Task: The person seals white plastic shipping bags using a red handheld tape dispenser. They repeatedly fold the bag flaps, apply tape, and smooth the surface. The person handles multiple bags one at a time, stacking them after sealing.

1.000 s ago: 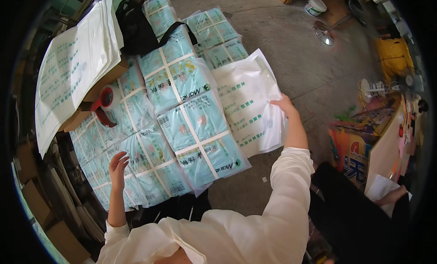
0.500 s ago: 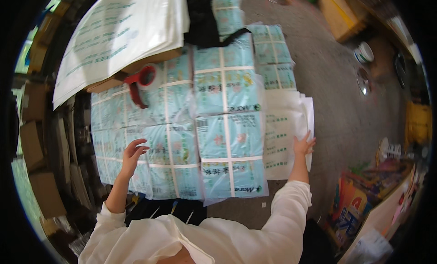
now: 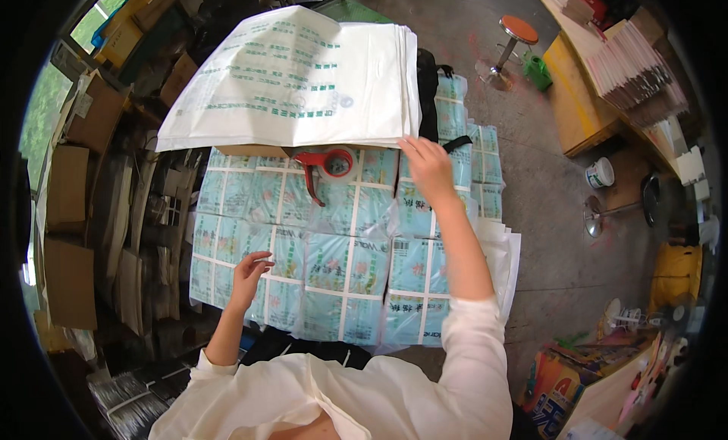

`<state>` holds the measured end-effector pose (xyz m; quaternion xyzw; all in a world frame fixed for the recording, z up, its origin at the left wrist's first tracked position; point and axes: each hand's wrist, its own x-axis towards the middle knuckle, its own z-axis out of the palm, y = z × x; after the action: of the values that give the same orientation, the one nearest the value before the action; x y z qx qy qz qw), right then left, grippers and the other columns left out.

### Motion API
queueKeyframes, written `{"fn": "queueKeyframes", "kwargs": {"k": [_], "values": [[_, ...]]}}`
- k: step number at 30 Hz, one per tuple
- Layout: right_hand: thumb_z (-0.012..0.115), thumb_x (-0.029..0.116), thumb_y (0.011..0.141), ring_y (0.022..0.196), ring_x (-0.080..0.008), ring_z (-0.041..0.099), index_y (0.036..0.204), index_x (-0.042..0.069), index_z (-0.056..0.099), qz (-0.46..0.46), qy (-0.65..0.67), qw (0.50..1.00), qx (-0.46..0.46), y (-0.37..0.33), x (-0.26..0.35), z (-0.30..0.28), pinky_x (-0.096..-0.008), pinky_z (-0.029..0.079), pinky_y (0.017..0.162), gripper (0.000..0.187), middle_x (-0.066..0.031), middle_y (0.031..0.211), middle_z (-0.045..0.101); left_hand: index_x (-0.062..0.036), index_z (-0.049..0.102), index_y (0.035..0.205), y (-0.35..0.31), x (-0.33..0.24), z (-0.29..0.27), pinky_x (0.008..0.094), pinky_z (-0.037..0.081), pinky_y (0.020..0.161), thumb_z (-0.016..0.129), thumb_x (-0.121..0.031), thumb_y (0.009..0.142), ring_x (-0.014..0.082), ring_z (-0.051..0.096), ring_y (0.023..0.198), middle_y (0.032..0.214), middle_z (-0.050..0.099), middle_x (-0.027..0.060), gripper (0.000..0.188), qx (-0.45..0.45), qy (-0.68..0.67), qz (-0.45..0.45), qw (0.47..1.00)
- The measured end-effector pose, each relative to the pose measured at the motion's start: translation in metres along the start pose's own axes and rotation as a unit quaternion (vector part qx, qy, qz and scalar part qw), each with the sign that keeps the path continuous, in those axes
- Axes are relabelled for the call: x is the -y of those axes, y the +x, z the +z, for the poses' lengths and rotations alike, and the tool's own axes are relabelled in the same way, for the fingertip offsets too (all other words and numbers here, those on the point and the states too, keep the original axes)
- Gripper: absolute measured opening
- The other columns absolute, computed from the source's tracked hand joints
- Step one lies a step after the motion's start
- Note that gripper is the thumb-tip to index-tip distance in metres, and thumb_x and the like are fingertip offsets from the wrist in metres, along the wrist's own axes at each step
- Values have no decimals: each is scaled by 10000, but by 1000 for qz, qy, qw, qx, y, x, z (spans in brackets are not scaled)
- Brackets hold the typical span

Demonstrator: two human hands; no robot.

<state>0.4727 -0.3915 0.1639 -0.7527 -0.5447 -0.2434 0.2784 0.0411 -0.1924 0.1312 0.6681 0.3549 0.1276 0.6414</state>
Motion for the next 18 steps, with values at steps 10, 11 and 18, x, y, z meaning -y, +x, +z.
{"fn": "queueKeyframes", "kwargs": {"k": [10, 11, 18], "values": [[713, 203, 792, 1087, -231, 590, 1103, 79, 648, -75, 12, 988, 136, 118, 96, 91, -367, 443, 902, 341, -89, 1184, 637, -22, 648, 958, 55, -38, -149, 339, 434, 685, 718, -9, 763, 223, 538, 755, 826, 582, 94, 207, -246, 277, 256, 893], [715, 201, 791, 1085, -238, 591, 1102, 78, 646, -76, 17, 989, 128, 127, 112, 98, -371, 447, 903, 341, -94, 1182, 637, -29, 630, 957, 77, -56, -170, 376, 447, 732, 710, 15, 748, 286, 545, 823, 888, 584, 115, 228, -253, 330, 317, 852], [730, 184, 777, 1083, -268, 597, 1088, 52, 638, -55, 38, 997, 46, 193, 231, 167, -393, 474, 915, 350, -133, 1186, 629, -48, 636, 957, 200, -171, -259, 389, 432, 849, 759, -140, 742, 294, 513, 988, 986, 556, 110, 265, -333, 310, 292, 841]]}}
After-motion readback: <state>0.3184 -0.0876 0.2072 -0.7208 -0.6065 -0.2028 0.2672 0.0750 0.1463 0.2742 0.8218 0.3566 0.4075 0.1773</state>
